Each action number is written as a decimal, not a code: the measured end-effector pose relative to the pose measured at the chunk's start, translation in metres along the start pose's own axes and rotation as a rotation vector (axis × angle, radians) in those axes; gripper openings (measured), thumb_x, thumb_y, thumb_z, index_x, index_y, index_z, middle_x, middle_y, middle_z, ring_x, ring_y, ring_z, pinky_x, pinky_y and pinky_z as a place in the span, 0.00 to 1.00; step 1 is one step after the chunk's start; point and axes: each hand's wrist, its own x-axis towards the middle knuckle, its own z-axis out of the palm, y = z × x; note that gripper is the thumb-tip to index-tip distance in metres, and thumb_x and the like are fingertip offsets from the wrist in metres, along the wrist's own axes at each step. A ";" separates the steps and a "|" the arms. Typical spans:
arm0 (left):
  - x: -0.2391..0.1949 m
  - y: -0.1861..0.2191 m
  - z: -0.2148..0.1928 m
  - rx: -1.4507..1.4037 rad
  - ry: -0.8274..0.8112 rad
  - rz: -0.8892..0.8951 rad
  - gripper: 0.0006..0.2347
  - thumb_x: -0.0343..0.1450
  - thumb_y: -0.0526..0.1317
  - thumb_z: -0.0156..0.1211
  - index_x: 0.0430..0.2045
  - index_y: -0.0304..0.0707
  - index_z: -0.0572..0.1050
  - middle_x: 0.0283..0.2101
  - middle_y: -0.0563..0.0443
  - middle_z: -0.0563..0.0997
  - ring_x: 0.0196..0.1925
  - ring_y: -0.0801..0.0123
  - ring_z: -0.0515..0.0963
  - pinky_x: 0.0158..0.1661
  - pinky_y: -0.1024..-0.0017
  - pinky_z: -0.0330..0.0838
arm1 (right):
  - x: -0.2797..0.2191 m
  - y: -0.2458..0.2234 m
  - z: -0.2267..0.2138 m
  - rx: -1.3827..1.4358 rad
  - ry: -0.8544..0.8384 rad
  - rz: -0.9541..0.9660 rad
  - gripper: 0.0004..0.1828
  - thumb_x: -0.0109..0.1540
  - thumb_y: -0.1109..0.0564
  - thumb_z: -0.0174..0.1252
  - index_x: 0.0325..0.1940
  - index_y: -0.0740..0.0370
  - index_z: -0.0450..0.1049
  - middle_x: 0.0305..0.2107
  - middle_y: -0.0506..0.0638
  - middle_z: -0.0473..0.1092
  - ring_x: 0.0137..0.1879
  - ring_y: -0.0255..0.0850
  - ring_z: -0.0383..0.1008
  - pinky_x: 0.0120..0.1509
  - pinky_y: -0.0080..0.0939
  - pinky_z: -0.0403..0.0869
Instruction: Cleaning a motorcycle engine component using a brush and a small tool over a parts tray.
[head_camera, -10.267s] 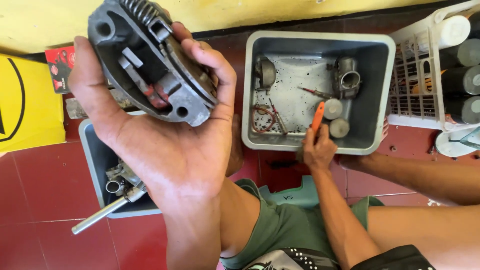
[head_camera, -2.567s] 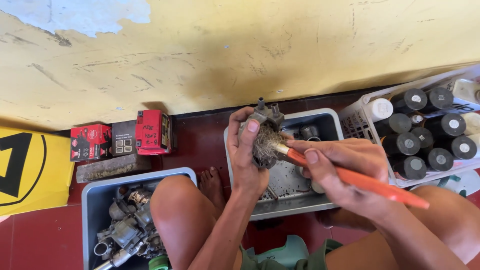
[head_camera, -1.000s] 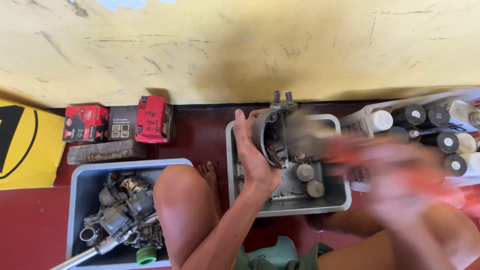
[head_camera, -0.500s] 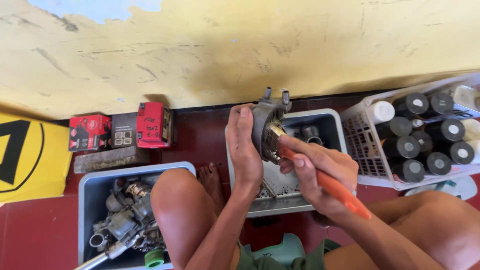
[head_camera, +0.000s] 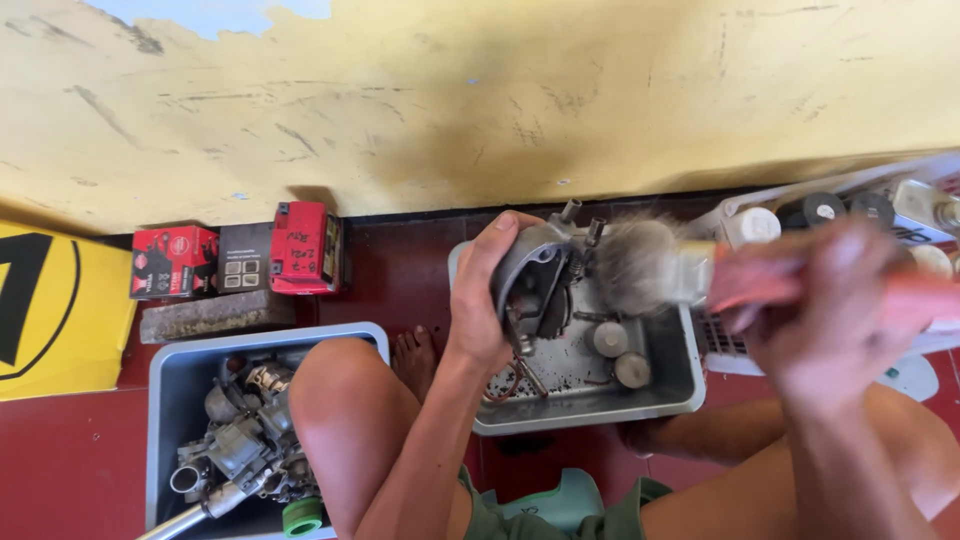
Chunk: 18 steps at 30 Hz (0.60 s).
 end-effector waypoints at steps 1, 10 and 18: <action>0.000 0.001 0.001 0.002 0.002 0.006 0.16 0.74 0.48 0.51 0.31 0.29 0.77 0.23 0.43 0.79 0.17 0.64 0.77 0.15 0.67 0.74 | -0.007 0.005 0.011 0.004 -0.003 -0.004 0.38 0.76 0.35 0.35 0.26 0.63 0.74 0.15 0.52 0.68 0.15 0.35 0.66 0.17 0.29 0.61; -0.001 -0.014 -0.010 -0.383 -0.028 -0.209 0.23 0.69 0.52 0.62 0.47 0.28 0.73 0.31 0.36 0.78 0.26 0.56 0.79 0.30 0.57 0.79 | 0.010 0.009 -0.008 0.190 0.104 0.040 0.25 0.77 0.44 0.38 0.32 0.57 0.65 0.19 0.51 0.66 0.20 0.37 0.63 0.29 0.33 0.64; 0.003 -0.016 -0.003 -0.650 -0.112 -0.111 0.25 0.72 0.58 0.59 0.47 0.30 0.75 0.44 0.39 0.79 0.38 0.58 0.80 0.49 0.60 0.78 | 0.005 -0.016 0.023 -0.213 -0.293 -0.145 0.15 0.71 0.54 0.47 0.41 0.63 0.78 0.42 0.55 0.65 0.50 0.43 0.68 0.53 0.40 0.69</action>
